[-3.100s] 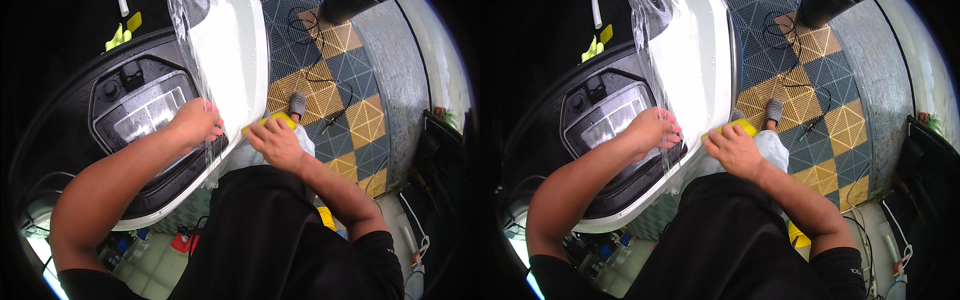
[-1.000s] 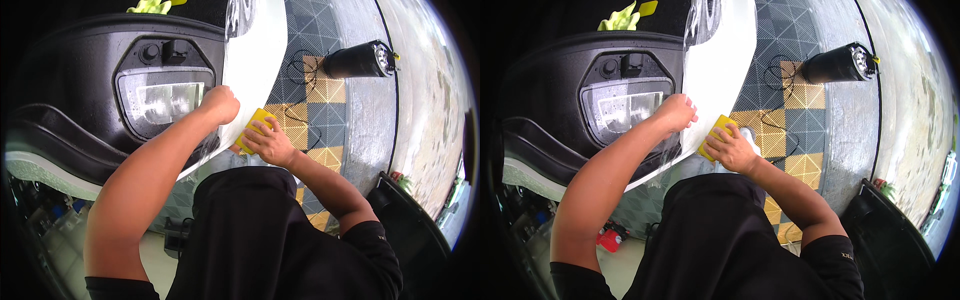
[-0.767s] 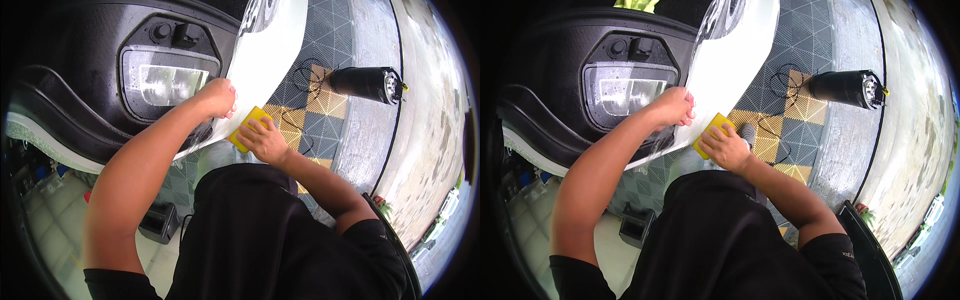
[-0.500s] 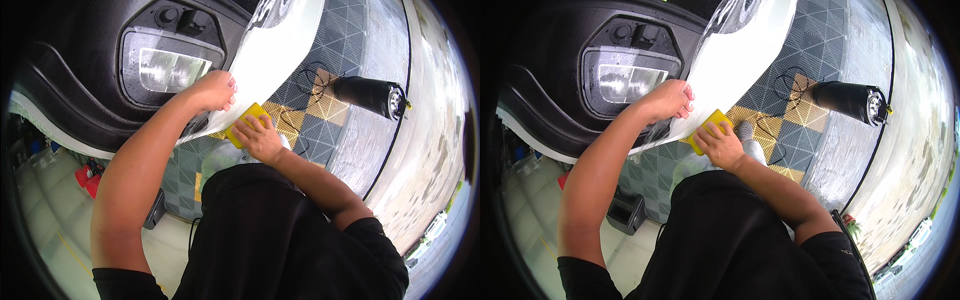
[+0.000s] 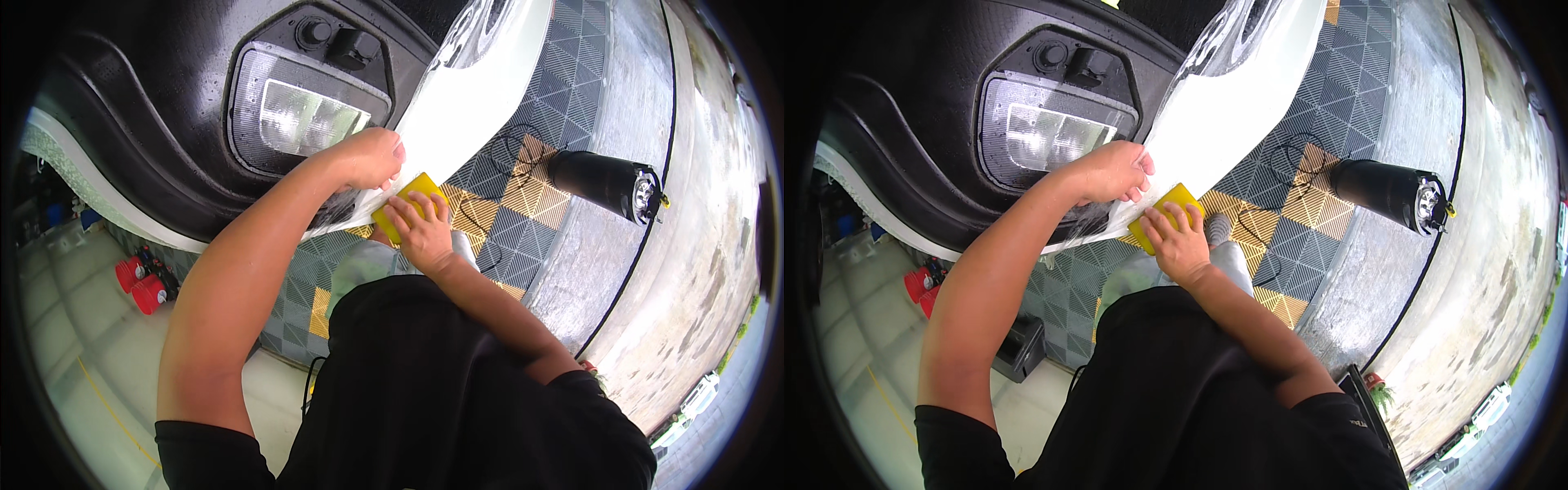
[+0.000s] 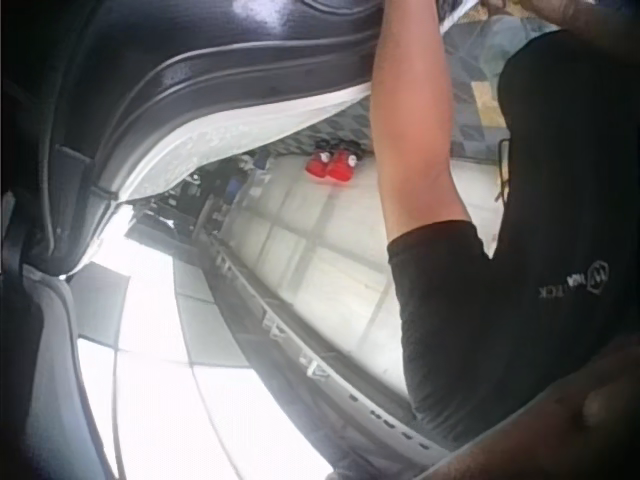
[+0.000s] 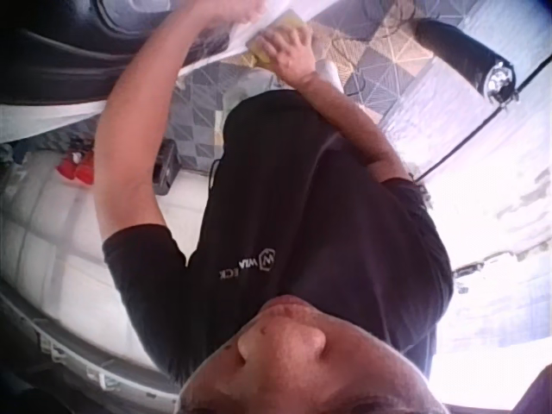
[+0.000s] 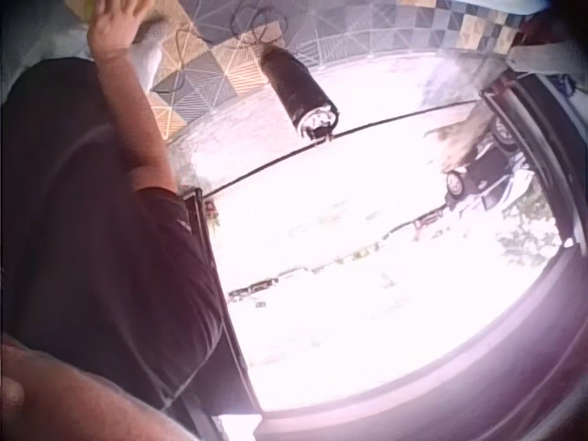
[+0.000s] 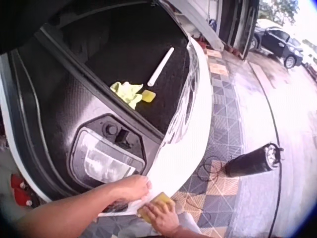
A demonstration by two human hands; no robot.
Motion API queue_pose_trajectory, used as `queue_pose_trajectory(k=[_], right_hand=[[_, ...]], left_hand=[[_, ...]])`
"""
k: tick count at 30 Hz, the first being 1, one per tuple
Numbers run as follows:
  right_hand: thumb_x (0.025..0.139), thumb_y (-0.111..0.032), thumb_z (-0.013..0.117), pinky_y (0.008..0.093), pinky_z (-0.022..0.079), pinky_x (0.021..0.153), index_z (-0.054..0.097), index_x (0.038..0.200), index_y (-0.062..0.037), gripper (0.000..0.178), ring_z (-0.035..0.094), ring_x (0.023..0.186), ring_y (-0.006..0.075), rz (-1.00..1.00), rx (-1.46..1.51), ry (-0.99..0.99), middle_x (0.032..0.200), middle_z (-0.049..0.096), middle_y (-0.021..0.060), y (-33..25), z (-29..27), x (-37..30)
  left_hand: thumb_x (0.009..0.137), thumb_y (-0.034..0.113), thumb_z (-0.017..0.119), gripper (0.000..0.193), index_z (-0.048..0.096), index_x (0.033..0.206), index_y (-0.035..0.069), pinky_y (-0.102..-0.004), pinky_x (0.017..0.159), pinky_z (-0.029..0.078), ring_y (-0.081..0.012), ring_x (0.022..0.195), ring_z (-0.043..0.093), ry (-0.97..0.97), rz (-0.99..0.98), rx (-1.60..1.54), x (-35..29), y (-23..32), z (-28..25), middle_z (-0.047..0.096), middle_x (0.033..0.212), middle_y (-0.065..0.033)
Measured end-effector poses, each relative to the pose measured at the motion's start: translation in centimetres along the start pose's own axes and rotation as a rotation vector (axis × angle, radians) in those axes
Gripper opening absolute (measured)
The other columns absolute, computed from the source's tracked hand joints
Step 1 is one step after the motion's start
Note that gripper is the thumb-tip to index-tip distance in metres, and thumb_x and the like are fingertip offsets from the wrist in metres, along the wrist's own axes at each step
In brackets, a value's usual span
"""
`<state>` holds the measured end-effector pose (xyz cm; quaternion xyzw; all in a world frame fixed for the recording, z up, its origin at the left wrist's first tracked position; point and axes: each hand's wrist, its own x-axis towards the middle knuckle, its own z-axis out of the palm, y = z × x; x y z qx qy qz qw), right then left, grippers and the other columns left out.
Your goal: The person applies a transparent protective film to the front bumper of a white car. They use a yellow squeegee to smooth the film, a spray bottle to apply liquid, and a utility knife to trim excess material. The person also uses a green microfiber cloth to wipe the surface.
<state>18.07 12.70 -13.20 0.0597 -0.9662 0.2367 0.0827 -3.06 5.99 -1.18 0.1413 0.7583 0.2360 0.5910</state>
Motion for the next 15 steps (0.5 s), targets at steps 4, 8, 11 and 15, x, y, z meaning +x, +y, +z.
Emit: queue_pose_trajectory(k=[4,8,11,15], right_hand=[[0.074,-0.017,0.071,0.0531,0.033,0.108,0.064,0.120,-0.0150,0.047,0.048,0.124,0.0265,-0.043,0.092,0.049,0.131,0.057,-0.0007,1.0,0.5,0.7],[0.064,-0.029,0.081,0.0535,0.031,0.109,0.065,0.119,-0.0176,0.058,0.049,0.122,0.0262,-0.080,0.101,0.063,0.129,0.057,-0.0011,3.4,-1.6,0.0],[0.057,-0.038,0.084,0.0539,0.031,0.110,0.064,0.118,-0.0179,0.068,0.049,0.122,0.0269,-0.084,0.012,0.056,0.128,0.058,-0.0010,3.0,-1.2,-1.0],[0.065,-0.034,0.078,0.0537,0.031,0.110,0.063,0.119,-0.0171,0.059,0.048,0.124,0.0276,-0.034,-0.044,0.050,0.129,0.057,-0.0002,1.5,-0.3,-0.4]], left_hand=[[0.090,0.007,0.055,0.028,0.054,0.115,-0.005,-0.0308,0.072,0.055,-0.0180,0.080,0.066,0.043,-0.054,0.097,-0.3,0.3,-0.2,0.067,0.101,-0.0141],[0.091,0.008,0.055,0.028,0.054,0.116,-0.005,-0.0315,0.070,0.055,-0.0186,0.080,0.067,0.183,-0.044,0.021,-0.7,0.4,0.3,0.067,0.105,-0.0152],[0.092,0.009,0.054,0.027,0.054,0.116,-0.004,-0.0319,0.068,0.055,-0.0190,0.081,0.068,0.246,-0.025,0.062,-1.1,0.1,0.7,0.067,0.106,-0.0159],[0.093,0.010,0.052,0.026,0.054,0.115,-0.004,-0.0313,0.067,0.055,-0.0191,0.080,0.068,0.275,-0.010,0.038,-1.8,0.1,0.6,0.067,0.102,-0.0163]])
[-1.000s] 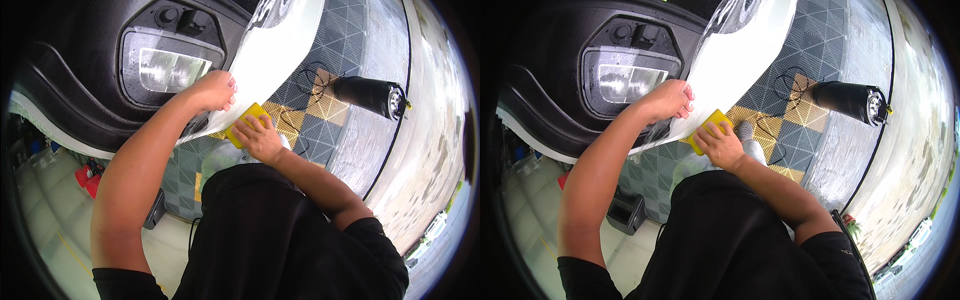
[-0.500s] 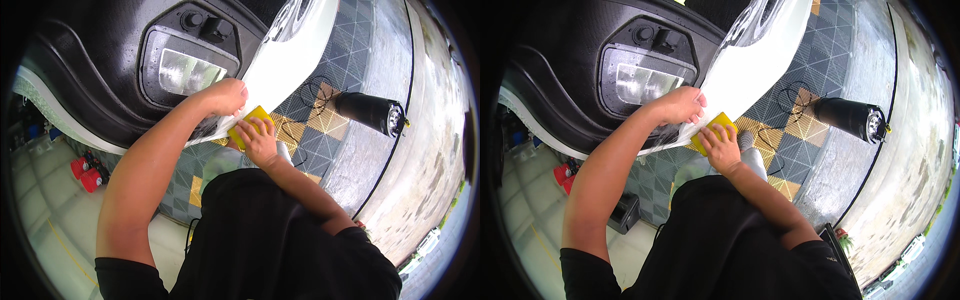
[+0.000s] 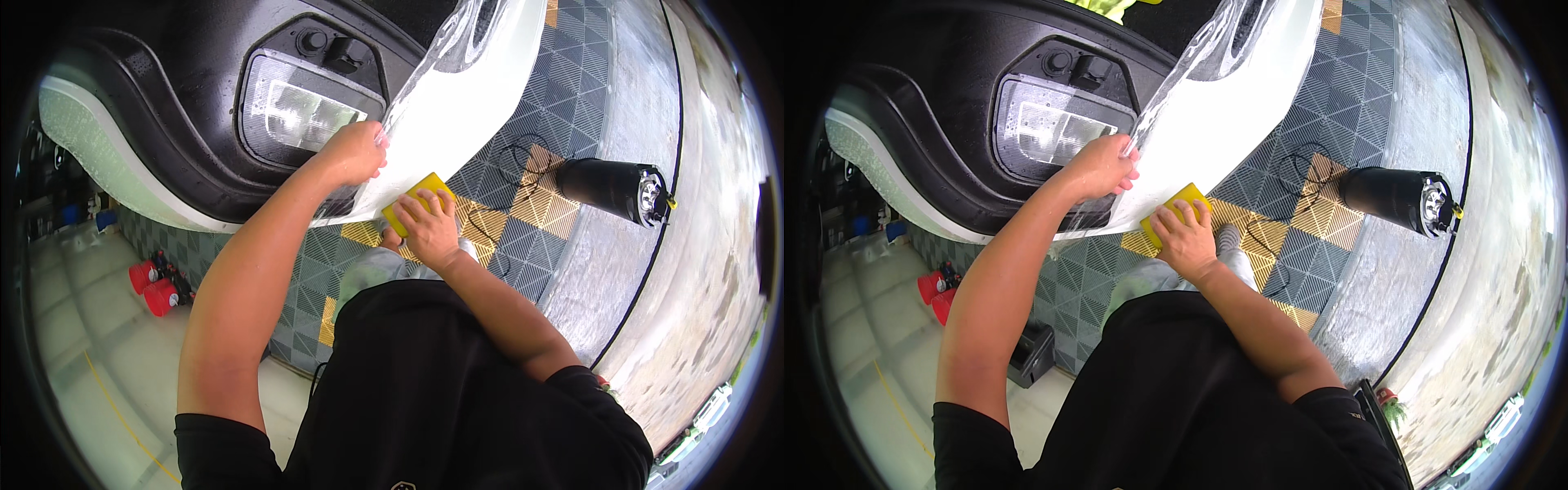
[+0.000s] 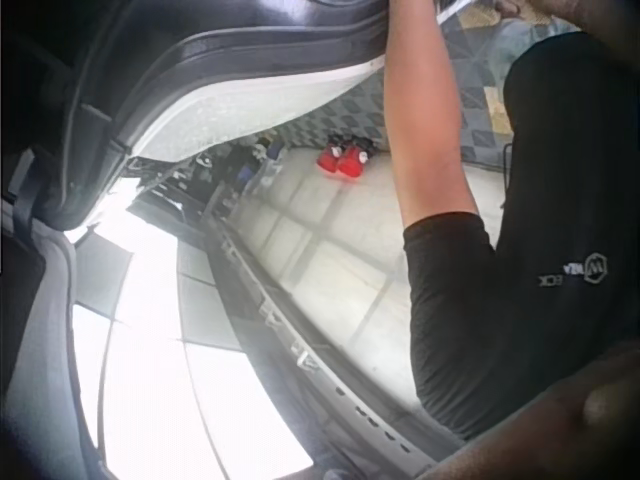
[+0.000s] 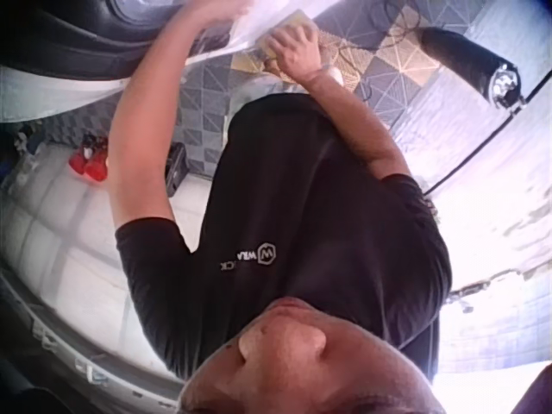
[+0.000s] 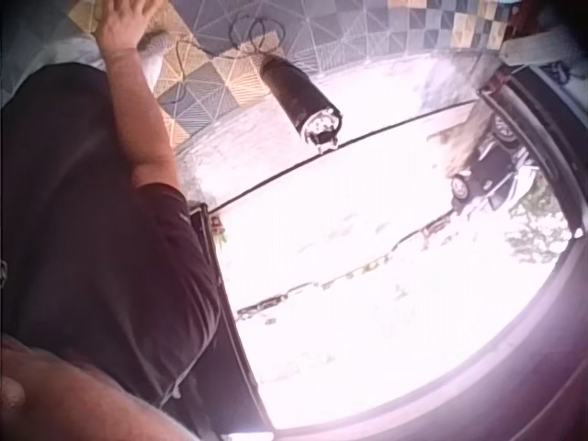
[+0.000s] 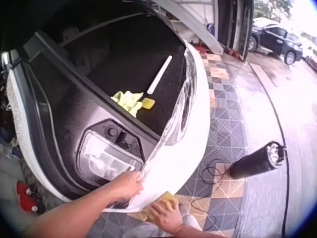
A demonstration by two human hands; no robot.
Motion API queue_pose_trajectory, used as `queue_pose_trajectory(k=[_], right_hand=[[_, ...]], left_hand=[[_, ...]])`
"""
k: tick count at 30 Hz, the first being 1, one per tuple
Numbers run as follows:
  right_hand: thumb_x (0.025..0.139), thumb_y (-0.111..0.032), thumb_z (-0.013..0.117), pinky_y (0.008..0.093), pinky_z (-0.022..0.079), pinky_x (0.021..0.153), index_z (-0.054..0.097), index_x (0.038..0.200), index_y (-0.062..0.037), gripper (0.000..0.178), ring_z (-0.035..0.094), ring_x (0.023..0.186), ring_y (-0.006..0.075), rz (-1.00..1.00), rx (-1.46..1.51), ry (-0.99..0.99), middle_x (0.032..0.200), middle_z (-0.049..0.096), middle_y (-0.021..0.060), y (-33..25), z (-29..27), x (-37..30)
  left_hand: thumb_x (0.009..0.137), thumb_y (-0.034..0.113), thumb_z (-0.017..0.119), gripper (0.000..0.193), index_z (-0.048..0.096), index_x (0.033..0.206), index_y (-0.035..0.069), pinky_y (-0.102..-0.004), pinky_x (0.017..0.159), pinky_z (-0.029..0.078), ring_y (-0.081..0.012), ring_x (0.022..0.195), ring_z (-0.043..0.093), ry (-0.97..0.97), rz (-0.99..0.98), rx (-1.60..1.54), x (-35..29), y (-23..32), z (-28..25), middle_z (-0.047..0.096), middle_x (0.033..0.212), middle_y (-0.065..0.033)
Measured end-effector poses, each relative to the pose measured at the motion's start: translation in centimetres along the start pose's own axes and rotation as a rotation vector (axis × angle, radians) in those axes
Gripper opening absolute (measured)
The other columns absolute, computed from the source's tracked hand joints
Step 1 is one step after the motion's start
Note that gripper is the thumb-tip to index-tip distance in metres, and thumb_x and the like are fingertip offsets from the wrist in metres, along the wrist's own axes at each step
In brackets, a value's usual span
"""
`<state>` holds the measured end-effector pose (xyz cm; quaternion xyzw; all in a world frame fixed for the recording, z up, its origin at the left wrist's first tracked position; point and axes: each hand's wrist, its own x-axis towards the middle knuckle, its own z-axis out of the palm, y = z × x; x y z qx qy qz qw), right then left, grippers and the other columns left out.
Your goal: The person applies a transparent protective film to the front bumper of a white car. They use a yellow squeegee to smooth the film, a spray bottle to apply liquid, and a utility knife to trim excess material. The person also uses a green microfiber cloth to wipe the surface.
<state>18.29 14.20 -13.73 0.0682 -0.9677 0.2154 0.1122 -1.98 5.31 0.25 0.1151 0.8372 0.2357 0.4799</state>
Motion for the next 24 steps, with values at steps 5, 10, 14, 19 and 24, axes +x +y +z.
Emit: queue_pose_trajectory(k=[5,10,14,19,24], right_hand=[[0.076,-0.022,0.068,0.0526,0.032,0.107,0.065,0.117,-0.0155,0.041,0.049,0.124,0.0274,-0.004,0.022,0.018,0.126,0.060,0.0011,0.4,0.0,1.4],[0.078,-0.014,0.064,0.0470,0.041,0.098,0.069,0.106,-0.0134,0.029,0.058,0.104,0.0271,0.126,0.070,-0.074,0.106,0.066,0.0030,-0.8,-4.2,3.8],[0.080,-0.014,0.062,0.0388,0.049,0.079,0.064,0.115,-0.0126,0.035,0.059,0.094,0.0256,0.129,0.060,-0.190,0.095,0.062,0.0051,-2.3,-4.2,1.0],[0.083,-0.018,0.061,0.0374,0.049,0.076,0.064,0.112,-0.0118,0.029,0.058,0.095,0.0248,0.097,-0.024,-0.256,0.097,0.061,0.0046,-4.5,-3.0,1.3],[0.084,-0.020,0.059,0.0385,0.046,0.079,0.066,0.105,-0.0122,0.023,0.057,0.097,0.0244,0.075,-0.108,-0.351,0.098,0.061,0.0041,-1.5,-4.4,3.6]], left_hand=[[0.091,0.008,0.054,0.025,0.054,0.114,-0.003,-0.0303,0.065,0.054,-0.0183,0.075,0.067,-0.028,-0.004,-0.078,-0.3,-0.1,-0.1,0.068,0.096,-0.0148],[0.087,0.006,0.059,0.026,0.055,0.111,-0.004,-0.0309,0.064,0.053,-0.0178,0.073,0.066,-0.099,0.032,0.311,-0.5,-0.8,0.4,0.068,0.092,-0.0138],[0.083,0.006,0.063,0.030,0.058,0.112,-0.004,-0.0347,0.065,0.052,-0.0189,0.072,0.066,-0.042,0.089,0.222,0.7,-3.0,1.9,0.068,0.086,-0.0133],[0.084,0.004,0.062,0.022,0.058,0.105,-0.003,-0.0339,0.063,0.052,-0.0200,0.069,0.065,-0.072,0.096,0.330,1.1,-2.4,2.4,0.066,0.081,-0.0118],[0.089,0.003,0.054,0.007,0.055,0.094,-0.002,-0.0341,0.061,0.052,-0.0191,0.066,0.064,-0.085,0.039,0.143,2.0,-3.9,3.3,0.064,0.077,-0.0115]])
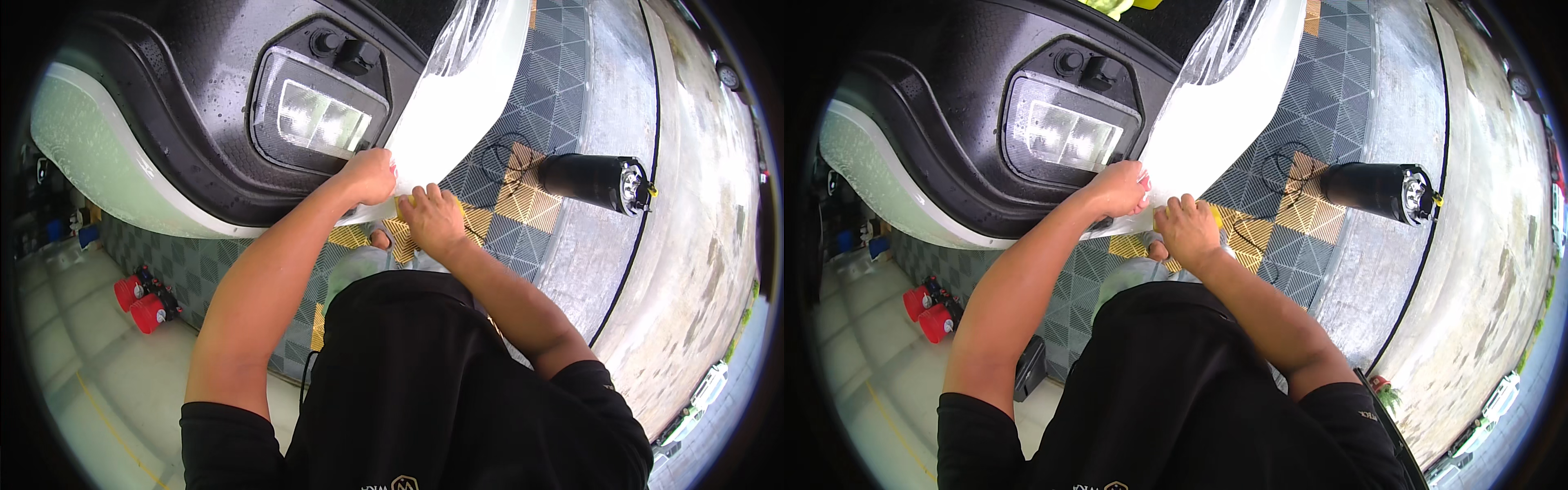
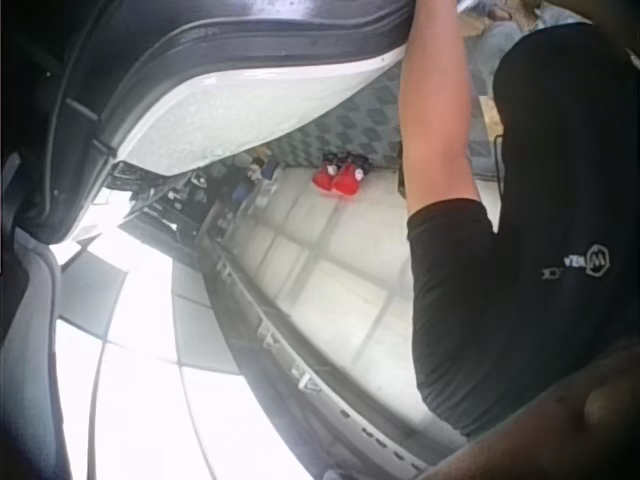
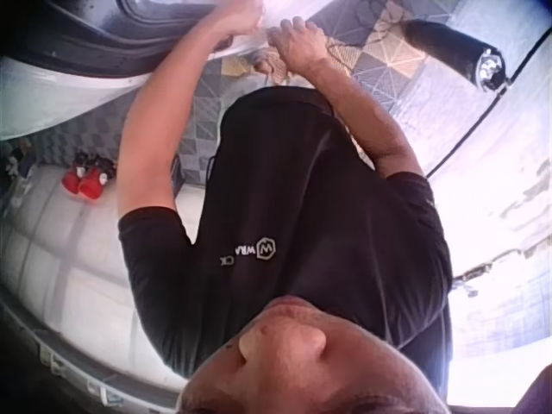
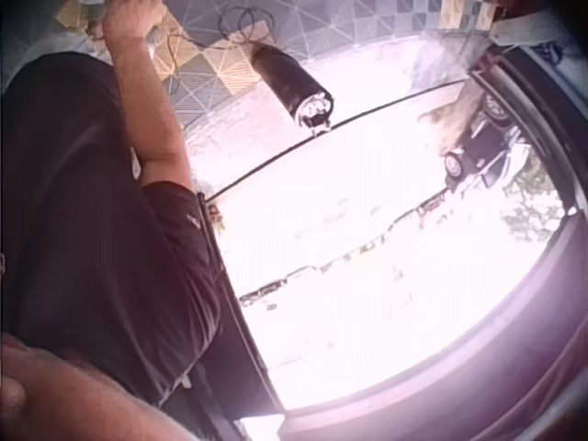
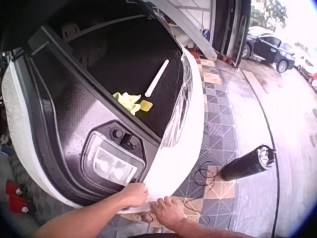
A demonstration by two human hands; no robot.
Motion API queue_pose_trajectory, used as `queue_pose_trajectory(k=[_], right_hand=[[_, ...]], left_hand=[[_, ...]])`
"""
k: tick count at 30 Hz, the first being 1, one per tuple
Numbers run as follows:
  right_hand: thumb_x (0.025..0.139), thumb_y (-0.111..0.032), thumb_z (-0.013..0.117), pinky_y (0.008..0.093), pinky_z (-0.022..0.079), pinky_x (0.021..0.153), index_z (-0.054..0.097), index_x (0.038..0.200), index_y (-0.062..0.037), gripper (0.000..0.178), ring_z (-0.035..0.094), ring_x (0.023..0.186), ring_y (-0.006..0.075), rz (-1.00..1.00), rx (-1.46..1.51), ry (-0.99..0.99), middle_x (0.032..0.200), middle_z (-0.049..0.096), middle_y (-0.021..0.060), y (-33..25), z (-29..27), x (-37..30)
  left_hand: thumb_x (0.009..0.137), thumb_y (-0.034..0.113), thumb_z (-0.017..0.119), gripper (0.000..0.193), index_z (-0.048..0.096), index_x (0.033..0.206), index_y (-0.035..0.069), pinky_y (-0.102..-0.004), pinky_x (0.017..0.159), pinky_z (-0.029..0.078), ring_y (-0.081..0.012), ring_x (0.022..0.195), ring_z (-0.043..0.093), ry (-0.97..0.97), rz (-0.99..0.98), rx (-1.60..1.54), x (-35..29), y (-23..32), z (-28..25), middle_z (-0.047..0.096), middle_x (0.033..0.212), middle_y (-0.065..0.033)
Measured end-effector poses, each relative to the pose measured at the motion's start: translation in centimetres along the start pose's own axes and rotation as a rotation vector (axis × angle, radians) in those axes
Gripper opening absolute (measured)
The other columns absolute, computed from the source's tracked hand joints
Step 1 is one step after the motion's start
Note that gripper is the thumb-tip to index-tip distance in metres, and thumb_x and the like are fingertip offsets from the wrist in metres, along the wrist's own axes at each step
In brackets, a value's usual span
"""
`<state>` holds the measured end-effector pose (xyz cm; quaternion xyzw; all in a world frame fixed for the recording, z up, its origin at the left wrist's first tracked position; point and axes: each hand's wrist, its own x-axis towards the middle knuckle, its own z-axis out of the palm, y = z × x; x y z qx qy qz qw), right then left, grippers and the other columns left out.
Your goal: The person applies a transparent protective film to the front bumper of a white car. They use a yellow squeegee to smooth the film, a spray bottle to apply liquid, and a utility knife to trim excess material. The person also uses a green microfiber cloth to wipe the surface.
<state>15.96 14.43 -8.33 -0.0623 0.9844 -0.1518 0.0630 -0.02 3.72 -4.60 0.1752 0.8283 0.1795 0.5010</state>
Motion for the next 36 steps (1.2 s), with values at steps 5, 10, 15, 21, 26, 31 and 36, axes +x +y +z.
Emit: queue_pose_trajectory(k=[5,10,15,21,26,31,36], right_hand=[[0.085,-0.023,0.059,0.0452,0.042,0.090,0.068,0.105,-0.0158,0.023,0.055,0.098,0.0244,-0.140,-0.008,0.173,0.102,0.061,0.0020,1.3,0.4,-1.1],[0.081,-0.030,0.067,0.0522,0.039,0.101,0.065,0.112,-0.0177,0.033,0.052,0.113,0.0264,-0.213,-0.044,0.317,0.114,0.059,0.0039,-0.3,2.6,-1.7],[0.069,-0.037,0.076,0.0516,0.037,0.104,0.063,0.117,-0.0196,0.053,0.050,0.119,0.0267,-0.177,0.026,0.294,0.121,0.057,0.0023,0.2,4.3,-1.3],[0.055,-0.033,0.085,0.0499,0.035,0.107,0.062,0.119,-0.0205,0.069,0.048,0.122,0.0250,-0.181,0.189,0.335,0.122,0.056,0.0000,0.8,5.4,-0.1],[0.072,-0.025,0.073,0.0531,0.035,0.106,0.064,0.118,-0.0195,0.047,0.050,0.120,0.0252,-0.212,0.138,0.350,0.121,0.057,0.0008,1.3,5.6,-0.2],[0.082,-0.013,0.059,0.0541,0.035,0.105,0.066,0.116,-0.0176,0.036,0.053,0.119,0.0246,0.040,0.044,0.392,0.119,0.060,0.0022,6.4,4.1,1.8],[0.080,-0.013,0.062,0.0515,0.036,0.107,0.067,0.113,-0.0170,0.034,0.056,0.113,0.0237,-0.118,0.140,0.404,0.110,0.063,0.0018,6.9,1.5,0.6]], left_hand=[[0.092,0.004,0.049,0.009,0.055,0.094,-0.002,-0.0346,0.060,0.052,-0.0195,0.064,0.064,0.091,0.083,0.013,-0.2,-0.1,0.2,0.065,0.076,-0.0125],[0.094,0.005,0.049,0.013,0.058,0.095,-0.003,-0.0344,0.063,0.053,-0.0212,0.065,0.068,0.108,0.085,0.098,-0.3,-0.1,0.1,0.069,0.078,-0.0127],[0.094,0.007,0.050,0.013,0.060,0.094,-0.002,-0.0341,0.065,0.054,-0.0212,0.066,0.068,0.337,0.186,0.077,-2.4,0.0,-1.4,0.069,0.076,-0.0115],[0.094,0.010,0.054,0.014,0.062,0.096,-0.001,-0.0345,0.068,0.054,-0.0204,0.069,0.070,0.387,0.160,0.100,-3.6,0.5,-2.2,0.072,0.080,-0.0127],[0.092,0.012,0.057,0.016,0.062,0.099,-0.001,-0.0334,0.068,0.053,-0.0200,0.069,0.069,0.342,0.134,0.168,-3.4,0.9,-2.6,0.071,0.080,-0.0122],[0.090,0.011,0.057,0.017,0.062,0.101,-0.001,-0.0327,0.068,0.053,-0.0187,0.070,0.069,0.336,0.054,0.180,-2.7,0.7,-3.1,0.071,0.084,-0.0121],[0.086,0.009,0.059,0.018,0.061,0.100,-0.002,-0.0328,0.066,0.053,-0.0194,0.070,0.070,0.345,0.036,0.225,-3.7,0.9,-2.7,0.071,0.085,-0.0128]])
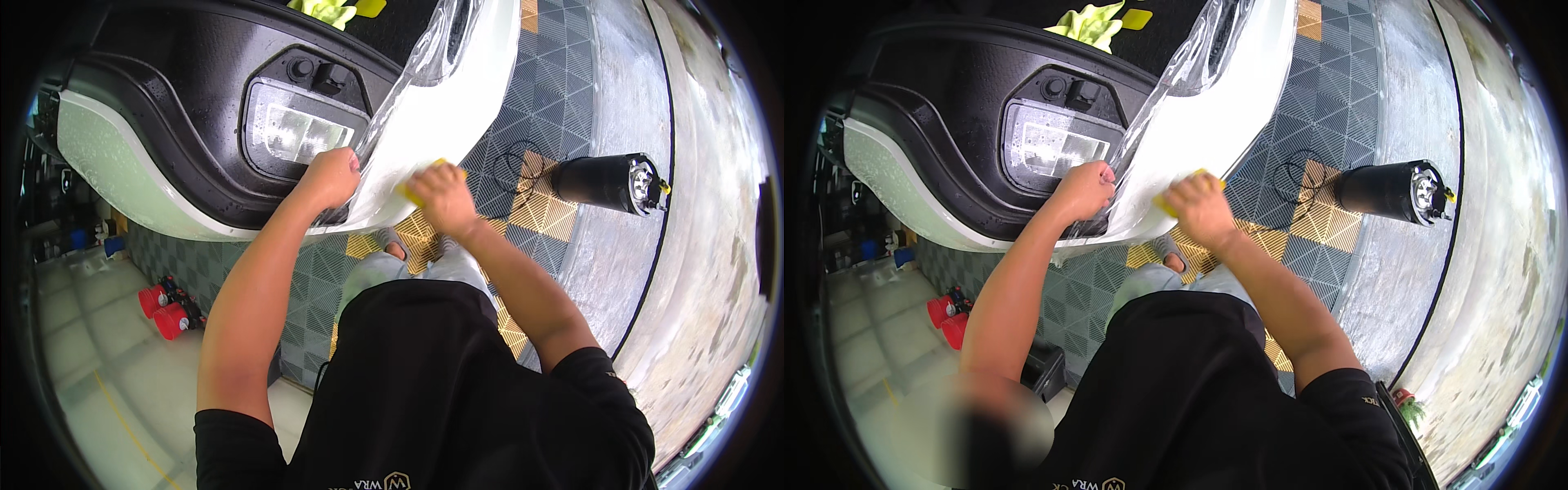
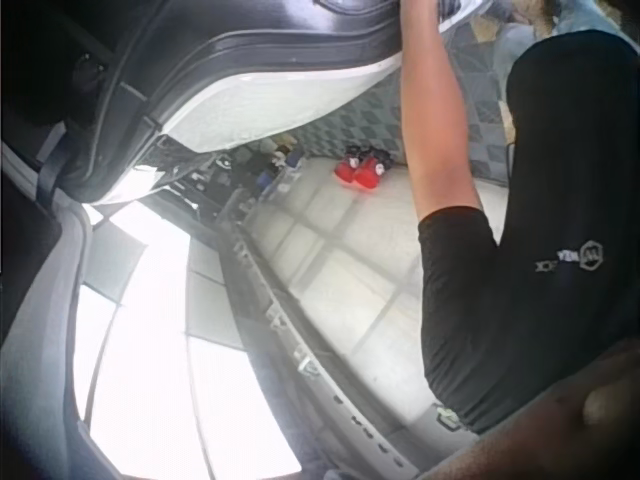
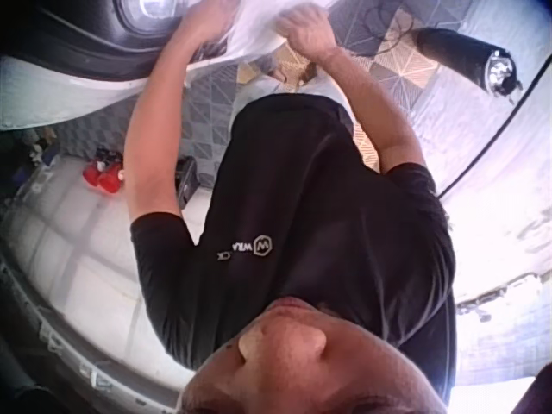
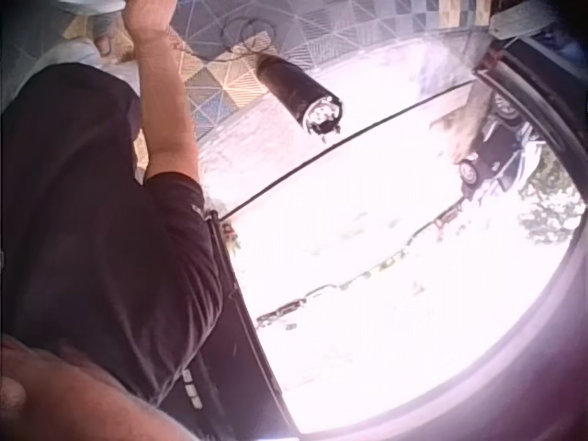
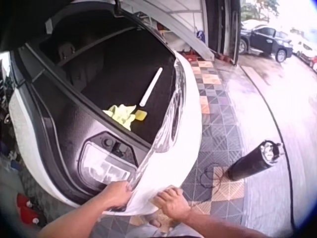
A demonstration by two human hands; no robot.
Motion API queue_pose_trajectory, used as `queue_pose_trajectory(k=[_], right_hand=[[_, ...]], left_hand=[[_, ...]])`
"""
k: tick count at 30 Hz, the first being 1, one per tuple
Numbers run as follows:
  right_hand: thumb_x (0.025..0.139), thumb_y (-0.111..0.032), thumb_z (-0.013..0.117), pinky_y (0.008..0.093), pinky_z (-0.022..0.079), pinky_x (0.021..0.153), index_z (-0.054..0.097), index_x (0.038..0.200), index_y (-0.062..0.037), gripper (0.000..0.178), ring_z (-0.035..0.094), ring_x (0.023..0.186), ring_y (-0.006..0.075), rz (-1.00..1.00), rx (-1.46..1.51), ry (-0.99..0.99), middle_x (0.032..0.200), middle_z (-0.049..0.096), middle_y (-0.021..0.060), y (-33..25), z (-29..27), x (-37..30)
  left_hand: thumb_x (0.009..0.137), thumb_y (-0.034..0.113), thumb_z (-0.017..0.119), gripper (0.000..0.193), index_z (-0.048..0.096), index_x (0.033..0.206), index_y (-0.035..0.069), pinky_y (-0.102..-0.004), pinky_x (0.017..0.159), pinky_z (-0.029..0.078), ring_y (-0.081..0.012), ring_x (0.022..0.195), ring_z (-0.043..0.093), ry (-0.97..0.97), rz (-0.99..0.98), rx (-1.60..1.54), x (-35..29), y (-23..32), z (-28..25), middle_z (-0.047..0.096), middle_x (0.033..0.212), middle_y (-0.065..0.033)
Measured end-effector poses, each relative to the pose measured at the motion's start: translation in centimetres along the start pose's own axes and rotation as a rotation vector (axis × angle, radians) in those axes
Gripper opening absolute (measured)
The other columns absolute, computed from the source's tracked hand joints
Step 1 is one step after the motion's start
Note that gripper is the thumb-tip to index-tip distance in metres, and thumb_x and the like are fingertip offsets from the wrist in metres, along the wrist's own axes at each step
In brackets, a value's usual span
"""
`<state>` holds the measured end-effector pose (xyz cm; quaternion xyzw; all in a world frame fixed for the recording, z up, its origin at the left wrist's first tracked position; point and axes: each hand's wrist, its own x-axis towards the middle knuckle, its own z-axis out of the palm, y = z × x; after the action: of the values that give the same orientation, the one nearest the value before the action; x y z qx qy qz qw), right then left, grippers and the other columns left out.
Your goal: The person applies a transparent protective film to the front bumper of a white car. They use a yellow squeegee to smooth the film, a spray bottle to apply liquid, and a utility knife to trim excess material. The person also uses a green microfiber cloth to wipe the surface.
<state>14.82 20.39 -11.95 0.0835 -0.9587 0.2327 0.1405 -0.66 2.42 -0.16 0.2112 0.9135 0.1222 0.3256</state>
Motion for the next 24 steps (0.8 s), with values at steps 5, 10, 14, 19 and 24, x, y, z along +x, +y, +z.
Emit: queue_pose_trajectory(k=[5,10,14,19,24], right_hand=[[0.082,-0.020,0.060,0.0481,0.039,0.098,0.066,0.101,-0.0145,0.021,0.054,0.110,0.0253,-0.148,-0.015,-0.047,0.106,0.060,0.0014,-5.4,2.8,-2.3],[0.081,-0.018,0.060,0.0462,0.040,0.095,0.066,0.099,-0.0145,0.019,0.054,0.103,0.0244,-0.072,-0.023,-0.189,0.103,0.060,0.0021,-6.4,2.3,-1.3],[0.074,-0.023,0.070,0.0449,0.039,0.096,0.067,0.099,-0.0149,0.027,0.054,0.106,0.0237,-0.004,0.025,-0.120,0.103,0.060,0.0006,-6.7,2.6,-0.7],[0.066,-0.028,0.077,0.0460,0.038,0.096,0.066,0.104,-0.0162,0.041,0.052,0.111,0.0226,0.000,0.000,-0.176,0.106,0.059,-0.0008,-6.9,2.3,-0.5],[0.062,-0.033,0.080,0.0478,0.037,0.097,0.066,0.106,-0.0169,0.049,0.051,0.116,0.0225,0.021,-0.051,-0.200,0.109,0.057,-0.0007,-7.2,2.9,-0.7]], left_hand=[[0.085,0.007,0.063,0.019,0.061,0.100,-0.003,-0.0331,0.067,0.054,-0.0193,0.070,0.070,-0.018,-0.017,-0.111,-0.3,-0.1,0.4,0.070,0.086,-0.0137],[0.081,0.009,0.072,0.030,0.062,0.106,-0.003,-0.0349,0.072,0.053,-0.0225,0.079,0.068,-0.131,0.000,-0.079,-0.2,-0.2,2.6,0.070,0.088,-0.0139],[0.081,0.010,0.070,0.023,0.063,0.099,-0.002,-0.0341,0.073,0.052,-0.0220,0.075,0.067,-0.213,-0.014,-0.102,-0.5,0.5,1.7,0.071,0.086,-0.0133],[0.082,0.010,0.068,0.018,0.065,0.097,-0.001,-0.0353,0.070,0.052,-0.0239,0.075,0.069,-0.249,0.006,-0.148,-0.1,-0.2,1.3,0.071,0.083,-0.0159],[0.083,0.011,0.066,0.019,0.064,0.097,-0.001,-0.0352,0.070,0.053,-0.0236,0.073,0.070,-0.039,0.073,-0.166,-0.8,-0.6,0.9,0.071,0.079,-0.0146]])
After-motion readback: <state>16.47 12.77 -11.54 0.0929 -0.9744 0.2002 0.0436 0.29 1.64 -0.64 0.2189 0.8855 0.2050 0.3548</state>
